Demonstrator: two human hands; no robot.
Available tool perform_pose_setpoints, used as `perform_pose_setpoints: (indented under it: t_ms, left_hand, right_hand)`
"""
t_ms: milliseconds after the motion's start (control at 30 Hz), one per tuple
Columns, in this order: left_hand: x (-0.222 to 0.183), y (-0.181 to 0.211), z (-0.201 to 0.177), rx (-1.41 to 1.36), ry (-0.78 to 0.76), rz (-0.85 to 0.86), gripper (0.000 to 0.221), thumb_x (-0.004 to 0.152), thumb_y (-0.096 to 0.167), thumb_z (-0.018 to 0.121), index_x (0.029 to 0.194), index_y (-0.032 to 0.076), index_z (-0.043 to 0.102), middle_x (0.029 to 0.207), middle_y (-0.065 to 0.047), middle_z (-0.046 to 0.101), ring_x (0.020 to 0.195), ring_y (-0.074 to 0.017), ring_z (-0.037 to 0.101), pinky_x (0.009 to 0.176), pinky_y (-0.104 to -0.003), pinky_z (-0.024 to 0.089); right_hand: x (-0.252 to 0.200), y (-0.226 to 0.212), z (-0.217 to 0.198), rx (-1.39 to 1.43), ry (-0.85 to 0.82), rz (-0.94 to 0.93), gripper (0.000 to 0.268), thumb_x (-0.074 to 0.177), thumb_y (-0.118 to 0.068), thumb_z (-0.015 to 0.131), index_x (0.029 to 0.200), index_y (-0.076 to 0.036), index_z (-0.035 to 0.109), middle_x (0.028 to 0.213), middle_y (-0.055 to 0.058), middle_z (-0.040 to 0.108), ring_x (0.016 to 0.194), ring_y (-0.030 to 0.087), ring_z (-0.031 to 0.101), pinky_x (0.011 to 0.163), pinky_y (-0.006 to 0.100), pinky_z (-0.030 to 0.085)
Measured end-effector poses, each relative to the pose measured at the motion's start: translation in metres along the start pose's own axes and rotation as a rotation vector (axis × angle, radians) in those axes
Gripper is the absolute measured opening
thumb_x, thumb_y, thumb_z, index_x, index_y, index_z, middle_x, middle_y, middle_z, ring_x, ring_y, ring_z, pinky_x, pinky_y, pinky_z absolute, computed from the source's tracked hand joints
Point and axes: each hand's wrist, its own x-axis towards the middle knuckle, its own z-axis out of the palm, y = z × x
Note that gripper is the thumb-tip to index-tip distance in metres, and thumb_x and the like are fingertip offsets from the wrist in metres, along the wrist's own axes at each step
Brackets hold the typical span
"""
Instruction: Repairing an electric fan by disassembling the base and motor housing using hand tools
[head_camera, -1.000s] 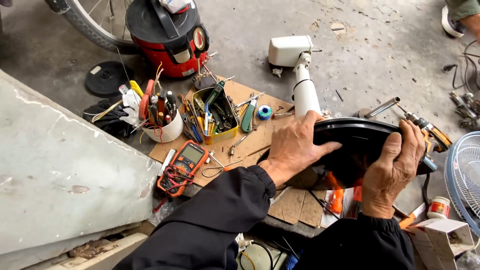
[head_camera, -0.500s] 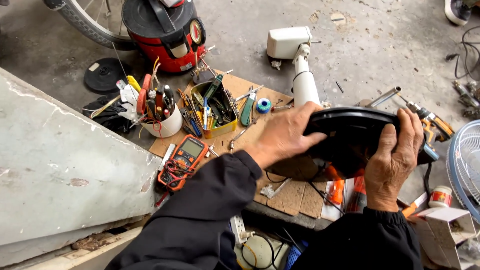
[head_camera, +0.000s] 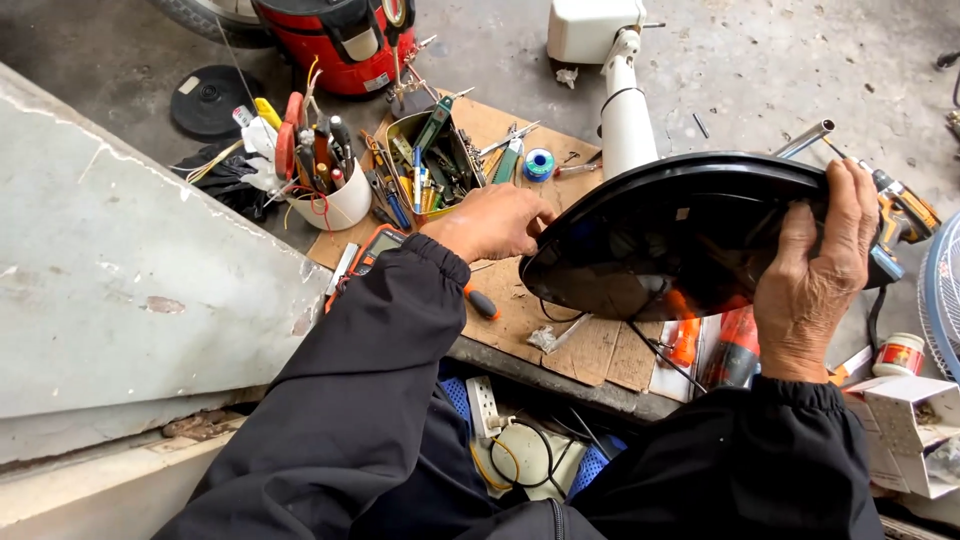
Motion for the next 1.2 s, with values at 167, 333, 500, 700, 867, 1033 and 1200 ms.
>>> perform_pose_setpoints:
  t_ms: [167, 333, 500, 700, 867, 1033, 1200]
  left_hand:
    - [-0.004, 0.004, 0.0, -0.04, 0.038, 0.017, 0.034, 0.09, 0.042, 0.085, 0.119, 0.026, 0.081, 0.114, 0.0, 0.084, 0.104, -0.0297, 0.076, 0.083, -0.053, 0.056]
    - [-0.009, 0.007, 0.003, -0.002, 0.127, 0.071, 0.03, 0.096, 0.052, 0.081, 0.104, 0.023, 0.082, 0.113, -0.002, 0.085, 0.102, -0.0334, 0.077, 0.08, -0.052, 0.057]
    - [-0.013, 0.012, 0.001, 0.13, 0.125, 0.012, 0.041, 0.102, 0.049, 0.071, 0.093, 0.009, 0.07, 0.087, -0.022, 0.078, 0.081, -0.047, 0.07, 0.074, -0.053, 0.051]
    - [-0.015, 0.014, -0.002, 0.047, 0.1, -0.044, 0.044, 0.095, 0.054, 0.069, 0.118, 0.019, 0.084, 0.11, -0.023, 0.084, 0.118, -0.0513, 0.075, 0.103, -0.065, 0.058]
    - [-0.021, 0.018, -0.008, 0.014, 0.09, -0.039, 0.045, 0.094, 0.05, 0.069, 0.122, 0.017, 0.082, 0.112, -0.019, 0.085, 0.118, -0.052, 0.075, 0.102, -0.066, 0.058]
    - [-0.013, 0.006, -0.001, -0.008, 0.087, -0.037, 0.041, 0.094, 0.048, 0.07, 0.125, 0.025, 0.082, 0.114, -0.014, 0.086, 0.121, -0.0506, 0.073, 0.104, -0.067, 0.058]
    - [-0.016, 0.007, -0.003, -0.035, 0.082, -0.031, 0.03, 0.1, 0.033, 0.064, 0.123, 0.026, 0.082, 0.122, -0.014, 0.085, 0.126, -0.0504, 0.071, 0.108, -0.066, 0.057]
  right_hand:
    - [0.0, -0.001, -0.001, -0.008, 0.005, -0.01, 0.044, 0.118, 0.014, 0.053, 0.162, 0.016, 0.054, 0.166, 0.036, 0.05, 0.159, 0.05, 0.041, 0.135, 0.059, 0.027]
    - [-0.001, -0.002, 0.001, -0.024, 0.025, -0.024, 0.045, 0.116, 0.016, 0.052, 0.162, 0.017, 0.054, 0.165, 0.038, 0.051, 0.159, 0.052, 0.041, 0.134, 0.059, 0.028]
    - [0.001, 0.003, 0.004, -0.016, 0.063, 0.01, 0.041, 0.119, 0.009, 0.054, 0.159, 0.011, 0.057, 0.165, 0.033, 0.054, 0.158, 0.048, 0.046, 0.135, 0.055, 0.032]
    - [-0.003, 0.017, 0.01, -0.005, 0.118, 0.024, 0.048, 0.112, 0.002, 0.069, 0.159, 0.002, 0.061, 0.158, 0.029, 0.059, 0.154, 0.052, 0.049, 0.132, 0.059, 0.032]
    - [-0.002, 0.011, 0.008, -0.019, 0.126, 0.05, 0.048, 0.111, 0.0, 0.071, 0.158, 0.0, 0.063, 0.157, 0.026, 0.061, 0.153, 0.05, 0.051, 0.131, 0.059, 0.035]
    - [-0.005, 0.013, 0.007, -0.038, 0.121, 0.074, 0.05, 0.11, -0.004, 0.073, 0.159, -0.003, 0.062, 0.159, 0.023, 0.06, 0.154, 0.047, 0.051, 0.131, 0.058, 0.036]
    - [-0.006, 0.02, 0.009, -0.035, 0.139, 0.069, 0.051, 0.108, -0.009, 0.075, 0.157, -0.009, 0.064, 0.156, 0.018, 0.063, 0.152, 0.045, 0.053, 0.132, 0.056, 0.036]
